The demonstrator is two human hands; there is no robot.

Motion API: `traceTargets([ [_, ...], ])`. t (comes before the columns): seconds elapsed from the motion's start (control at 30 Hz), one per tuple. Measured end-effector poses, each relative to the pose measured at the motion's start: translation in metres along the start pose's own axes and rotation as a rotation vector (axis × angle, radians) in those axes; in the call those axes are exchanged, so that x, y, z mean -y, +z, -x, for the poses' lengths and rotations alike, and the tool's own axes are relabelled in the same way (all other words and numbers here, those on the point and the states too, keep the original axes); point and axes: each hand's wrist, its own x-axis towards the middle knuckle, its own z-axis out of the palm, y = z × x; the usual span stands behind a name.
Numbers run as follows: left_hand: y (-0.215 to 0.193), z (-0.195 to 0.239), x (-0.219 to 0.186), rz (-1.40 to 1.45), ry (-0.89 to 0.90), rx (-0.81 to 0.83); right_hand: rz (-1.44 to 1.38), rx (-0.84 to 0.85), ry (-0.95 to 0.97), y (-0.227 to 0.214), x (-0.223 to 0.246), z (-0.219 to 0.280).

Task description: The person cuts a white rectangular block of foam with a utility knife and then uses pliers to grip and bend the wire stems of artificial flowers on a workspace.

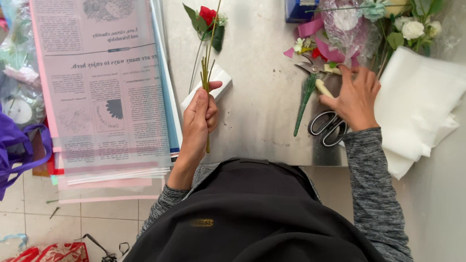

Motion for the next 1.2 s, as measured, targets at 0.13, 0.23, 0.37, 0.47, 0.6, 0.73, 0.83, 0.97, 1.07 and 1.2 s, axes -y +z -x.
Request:
traceTargets([
  [0.13, -0.004, 0.003, -0.003, 0.032, 0.022, -0.002, -0.108, -0.078, -0.078, -0.007, -0.015, -0.005],
  [0.23, -0.01, 0.002, 0.001, -0.015, 0.028, 0.006, -0.189, 0.167, 0.046, -0.036, -0.01, -0.002],
  [0.37, -0.011, 0.004, -0.002, -0.048, 0.059, -0.005, -0.413, 0.383, 0.069, -0.087, 0.041, 0.006],
  [0.47, -0.007, 0.005, -0.002, -0.063, 0.088, 0.035, -0.628, 0.459, 0.12, -0.109, 0.088, 0.011],
  [0.6, 0.001, 0.006, 0.002, -0.062, 0.071, 0.077, -0.821, 0.306, -0.177, -0.108, 0.118, 0.005],
  [0.73, 0.003, 0.008, 0.009, -0.123, 0.081, 0.093, -0.716, 0.148, -0.258, -0.092, 0.134, -0.005],
  [0.83, 0.001, 0.008, 0.017, -0.122, 0.091, 0.111, -0.75, 0.118, -0.307, -0.091, 0.137, -0.01],
  [0.97, 0.004, 0.011, 0.006, -0.07, 0.033, 0.106, -0.785, 0.099, -0.364, -0.1, 0.142, -0.01],
  [1.07, 0.007, 0.009, 0.004, 0.029, -0.035, 0.119, -0.792, 0.09, -0.398, -0.1, 0.142, -0.011],
  [1.2, 0.006, 0.007, 0.006, 0.147, -0.191, 0.226, -0.808, 0.082, -0.425, -0.096, 0.137, -0.016],
])
